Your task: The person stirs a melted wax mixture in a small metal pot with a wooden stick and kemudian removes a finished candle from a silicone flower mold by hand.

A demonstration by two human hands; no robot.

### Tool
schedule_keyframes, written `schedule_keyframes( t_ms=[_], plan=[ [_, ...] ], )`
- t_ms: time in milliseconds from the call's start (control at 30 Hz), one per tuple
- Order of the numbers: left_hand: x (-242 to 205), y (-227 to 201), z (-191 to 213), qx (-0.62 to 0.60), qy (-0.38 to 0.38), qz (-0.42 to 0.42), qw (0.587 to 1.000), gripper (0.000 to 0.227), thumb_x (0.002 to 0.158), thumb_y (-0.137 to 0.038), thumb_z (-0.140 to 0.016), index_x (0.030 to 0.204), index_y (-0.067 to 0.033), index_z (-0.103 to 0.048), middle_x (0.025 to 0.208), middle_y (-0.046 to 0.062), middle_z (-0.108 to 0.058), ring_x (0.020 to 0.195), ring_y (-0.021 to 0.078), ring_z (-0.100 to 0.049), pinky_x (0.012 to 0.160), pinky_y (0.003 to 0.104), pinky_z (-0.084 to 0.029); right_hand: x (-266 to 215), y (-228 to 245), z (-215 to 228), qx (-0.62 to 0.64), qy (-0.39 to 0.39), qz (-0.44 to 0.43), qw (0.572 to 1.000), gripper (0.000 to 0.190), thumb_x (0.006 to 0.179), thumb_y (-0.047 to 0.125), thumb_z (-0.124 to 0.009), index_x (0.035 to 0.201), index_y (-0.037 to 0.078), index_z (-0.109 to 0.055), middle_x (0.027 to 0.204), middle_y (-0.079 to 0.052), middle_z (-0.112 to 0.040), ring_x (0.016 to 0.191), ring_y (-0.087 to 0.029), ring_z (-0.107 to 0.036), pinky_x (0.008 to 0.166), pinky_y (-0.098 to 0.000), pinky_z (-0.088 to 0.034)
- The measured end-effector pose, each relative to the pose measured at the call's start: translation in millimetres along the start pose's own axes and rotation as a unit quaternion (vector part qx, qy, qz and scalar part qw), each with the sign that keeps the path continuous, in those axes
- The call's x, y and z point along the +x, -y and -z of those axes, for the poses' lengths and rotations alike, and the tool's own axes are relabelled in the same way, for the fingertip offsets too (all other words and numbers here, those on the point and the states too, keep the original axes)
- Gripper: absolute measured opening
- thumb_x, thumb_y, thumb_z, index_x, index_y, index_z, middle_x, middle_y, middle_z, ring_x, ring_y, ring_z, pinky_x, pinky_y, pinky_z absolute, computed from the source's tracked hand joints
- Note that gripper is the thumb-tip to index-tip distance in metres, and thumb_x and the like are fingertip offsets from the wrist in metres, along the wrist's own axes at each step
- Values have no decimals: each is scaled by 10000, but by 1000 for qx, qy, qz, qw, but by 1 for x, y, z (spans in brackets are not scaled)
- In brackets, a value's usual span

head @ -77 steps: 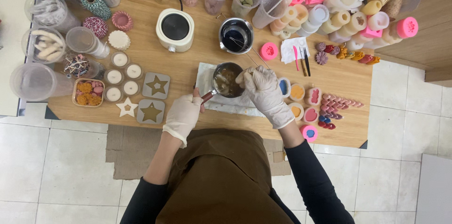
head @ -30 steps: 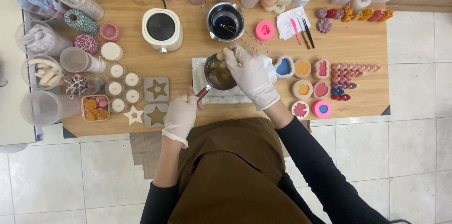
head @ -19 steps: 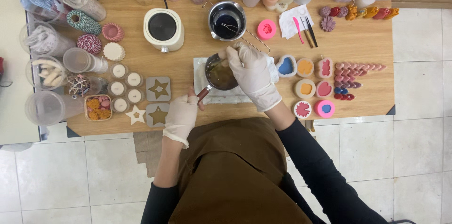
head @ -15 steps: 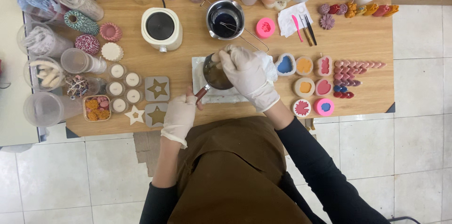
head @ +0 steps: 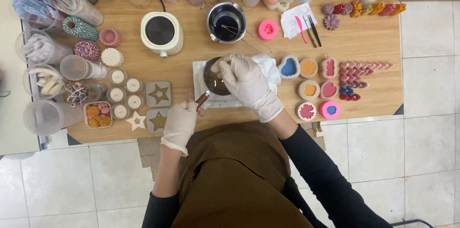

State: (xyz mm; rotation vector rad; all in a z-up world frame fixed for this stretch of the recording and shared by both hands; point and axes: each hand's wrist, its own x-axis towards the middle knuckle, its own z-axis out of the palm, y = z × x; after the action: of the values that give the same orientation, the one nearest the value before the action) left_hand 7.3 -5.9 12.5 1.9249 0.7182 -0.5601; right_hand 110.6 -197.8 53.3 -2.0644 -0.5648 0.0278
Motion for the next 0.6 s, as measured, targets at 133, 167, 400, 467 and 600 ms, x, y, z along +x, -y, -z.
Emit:
schedule_keyframes(
  t_ms=[133,167,400,467,600],
  plan=[
    [6,1,-5,11,1,30,999,693,1057,-527,-338,715,-77,-738,538,59,-515,500,190,-505,560,363,-434,-1,-3,-1,-64,-10,67,996,115,981,91,-637,879,44,-664,815,-132,-695,767,-321,-670,733,-403,-529],
    [7,1,-5,11,0,31,999,693,1057,-527,-338,715,-77,-738,538,59,-515,500,190,-505,560,363,-434,-3,-3,-2,-26,-28,28,999,113,996,86,-622,897,43,-659,811,-110,-701,758,-291,-683,726,-383,-543],
    [6,0,-5,26,3,29,999,686,1059,-520,-339,720,-79,-740,535,48,-498,482,179,-493,536,372,-426,-2,-8,-2,-1,-32,-22,999,111,1008,56,-606,909,45,-656,788,-72,-697,744,-266,-688,726,-368,-557],
    [3,2,-1,27,3,43,999,669,1057,-519,-344,731,-89,-740,529,53,-480,471,183,-479,520,379,-414,-4,-5,-2,7,-31,10,999,104,1002,49,-600,911,40,-648,820,-82,-701,762,-274,-684,730,-369,-555],
    [1,-3,-1,25,6,28,999,653,1066,-498,-366,735,-73,-736,532,34,-468,480,178,-462,514,381,-396,-4,-4,3,-34,11,-9,999,119,990,63,-621,883,55,-673,776,-96,-679,744,-290,-673,713,-394,-536]
  ],
)
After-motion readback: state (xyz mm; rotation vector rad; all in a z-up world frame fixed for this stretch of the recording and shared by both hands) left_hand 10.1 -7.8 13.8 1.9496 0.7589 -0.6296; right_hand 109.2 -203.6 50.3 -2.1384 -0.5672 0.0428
